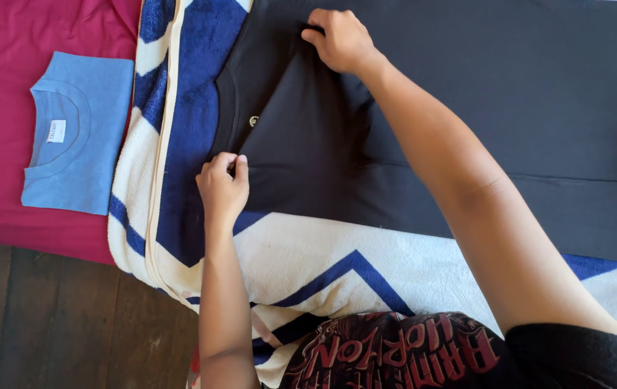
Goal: Ironing and folding a black t-shirt on a bed.
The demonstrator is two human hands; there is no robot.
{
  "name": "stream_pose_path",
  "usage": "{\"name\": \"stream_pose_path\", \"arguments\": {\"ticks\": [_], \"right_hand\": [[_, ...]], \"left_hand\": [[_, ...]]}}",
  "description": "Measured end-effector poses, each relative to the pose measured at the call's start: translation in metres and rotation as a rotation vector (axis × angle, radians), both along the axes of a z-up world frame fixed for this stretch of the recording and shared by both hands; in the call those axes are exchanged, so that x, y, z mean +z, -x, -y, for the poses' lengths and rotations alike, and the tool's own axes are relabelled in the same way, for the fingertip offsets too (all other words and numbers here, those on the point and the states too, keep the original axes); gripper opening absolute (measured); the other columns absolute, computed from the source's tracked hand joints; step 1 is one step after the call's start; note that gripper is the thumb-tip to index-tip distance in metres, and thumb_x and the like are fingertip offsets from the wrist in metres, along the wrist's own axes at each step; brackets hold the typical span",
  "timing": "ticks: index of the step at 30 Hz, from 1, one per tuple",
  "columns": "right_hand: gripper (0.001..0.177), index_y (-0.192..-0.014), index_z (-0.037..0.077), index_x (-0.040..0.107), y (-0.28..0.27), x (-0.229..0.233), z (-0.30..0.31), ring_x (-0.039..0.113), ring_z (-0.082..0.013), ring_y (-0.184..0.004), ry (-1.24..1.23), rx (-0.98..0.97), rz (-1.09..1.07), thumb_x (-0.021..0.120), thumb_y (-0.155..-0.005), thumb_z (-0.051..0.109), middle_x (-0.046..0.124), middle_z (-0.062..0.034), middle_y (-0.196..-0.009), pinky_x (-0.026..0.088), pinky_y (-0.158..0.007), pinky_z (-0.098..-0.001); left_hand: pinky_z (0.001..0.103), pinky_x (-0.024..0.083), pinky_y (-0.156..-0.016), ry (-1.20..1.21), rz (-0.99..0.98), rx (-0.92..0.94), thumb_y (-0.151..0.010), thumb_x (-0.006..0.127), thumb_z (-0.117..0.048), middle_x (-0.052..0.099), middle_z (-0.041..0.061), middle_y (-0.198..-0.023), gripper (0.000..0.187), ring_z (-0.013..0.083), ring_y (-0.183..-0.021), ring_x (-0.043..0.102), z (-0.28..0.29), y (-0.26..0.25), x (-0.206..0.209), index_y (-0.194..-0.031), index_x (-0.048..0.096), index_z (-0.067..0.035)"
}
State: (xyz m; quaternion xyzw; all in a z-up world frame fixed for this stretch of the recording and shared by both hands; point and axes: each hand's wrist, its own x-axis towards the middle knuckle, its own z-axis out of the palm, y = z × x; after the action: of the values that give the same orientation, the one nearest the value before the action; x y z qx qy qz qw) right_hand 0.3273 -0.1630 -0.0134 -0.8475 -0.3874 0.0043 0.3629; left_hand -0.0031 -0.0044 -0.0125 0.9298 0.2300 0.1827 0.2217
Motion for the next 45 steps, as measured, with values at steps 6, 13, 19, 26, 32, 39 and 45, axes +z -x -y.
{"name": "stream_pose_path", "arguments": {"ticks": [6, 13, 19, 26, 32, 39, 45], "right_hand": [[0.032, -0.1, 0.006, 0.072, 0.006, -0.005, 0.007, 0.073, -0.0327, -0.073, -0.096, -0.077, 0.039, 0.074, -0.101, 0.038, 0.074, -0.0126, -0.079, 0.057, -0.068, -0.0443], [0.034, -0.095, 0.003, 0.071, 0.003, 0.002, 0.092, 0.07, -0.0275, -0.073, -0.067, -0.063, 0.025, 0.076, -0.108, 0.035, 0.072, -0.015, -0.08, 0.055, -0.067, -0.041], [0.026, -0.109, -0.001, 0.067, 0.069, 0.003, 0.188, 0.074, -0.0266, -0.081, -0.003, -0.097, 0.077, 0.079, -0.102, 0.022, 0.075, -0.0134, -0.091, 0.058, -0.072, -0.0375], [0.061, -0.131, -0.001, 0.045, 0.111, 0.03, 0.139, 0.068, -0.0125, -0.063, -0.068, -0.274, -0.668, 0.083, -0.091, 0.026, 0.07, -0.0078, -0.08, 0.056, -0.055, -0.0298], [0.073, -0.142, 0.0, 0.037, 0.113, -0.009, 0.143, 0.07, -0.0168, -0.069, -0.071, -0.286, -0.476, 0.087, -0.092, 0.021, 0.071, -0.011, -0.08, 0.057, -0.065, -0.0299], [0.103, -0.149, -0.004, 0.018, 0.14, 0.016, 0.15, 0.075, -0.025, -0.082, -0.052, -0.195, -0.456, 0.093, -0.084, 0.025, 0.075, -0.0138, -0.087, 0.059, -0.081, -0.0359], [0.091, -0.152, 0.0, 0.026, 0.139, 0.022, 0.152, 0.075, -0.0304, -0.082, 0.136, -0.187, -0.381, 0.083, -0.083, 0.016, 0.076, -0.0121, -0.083, 0.057, -0.084, -0.0411]], "left_hand": [[0.05, 0.045, -0.08, -0.245, 0.034, 0.057, -0.098, 0.067, -0.019, 0.07, 0.011, -0.09, 0.013, 0.0338, -0.087, 0.064, 0.019, -0.002, 0.004, -0.094, 0.066, -0.006], [0.048, 0.044, -0.081, -0.319, 0.097, -0.025, -0.102, 0.066, -0.017, 0.067, 0.012, -0.095, 0.012, 0.0345, -0.091, 0.062, 0.013, 0.01, 0.006, -0.101, 0.063, -0.006], [0.049, 0.044, -0.082, -0.328, 0.039, -0.004, -0.105, 0.067, -0.019, 0.066, 0.013, -0.098, 0.014, 0.035, -0.092, 0.061, 0.009, 0.021, 0.016, -0.11, 0.064, -0.007], [0.052, 0.035, -0.116, -0.302, 0.095, -0.389, -0.105, 0.064, -0.031, 0.051, 0.022, -0.15, 0.051, 0.0395, -0.14, 0.047, 0.057, -0.016, 0.042, -0.142, 0.052, 0.003], [0.052, 0.017, -0.129, -0.227, -0.135, -0.45, -0.109, 0.051, -0.045, 0.027, 0.026, -0.168, 0.074, 0.0393, -0.157, 0.024, 0.048, -0.02, 0.003, -0.159, 0.032, 0.007], [0.051, 0.017, -0.129, -0.224, -0.14, -0.439, -0.11, 0.05, -0.045, 0.027, 0.025, -0.168, 0.073, 0.0384, -0.158, 0.023, 0.049, -0.02, 0.004, -0.159, 0.033, 0.007], [0.052, 0.027, -0.126, -0.169, -0.001, -0.434, -0.109, 0.056, -0.035, 0.041, 0.027, -0.161, 0.059, 0.0408, -0.152, 0.037, 0.044, -0.021, 0.002, -0.152, 0.048, 0.005]]}}
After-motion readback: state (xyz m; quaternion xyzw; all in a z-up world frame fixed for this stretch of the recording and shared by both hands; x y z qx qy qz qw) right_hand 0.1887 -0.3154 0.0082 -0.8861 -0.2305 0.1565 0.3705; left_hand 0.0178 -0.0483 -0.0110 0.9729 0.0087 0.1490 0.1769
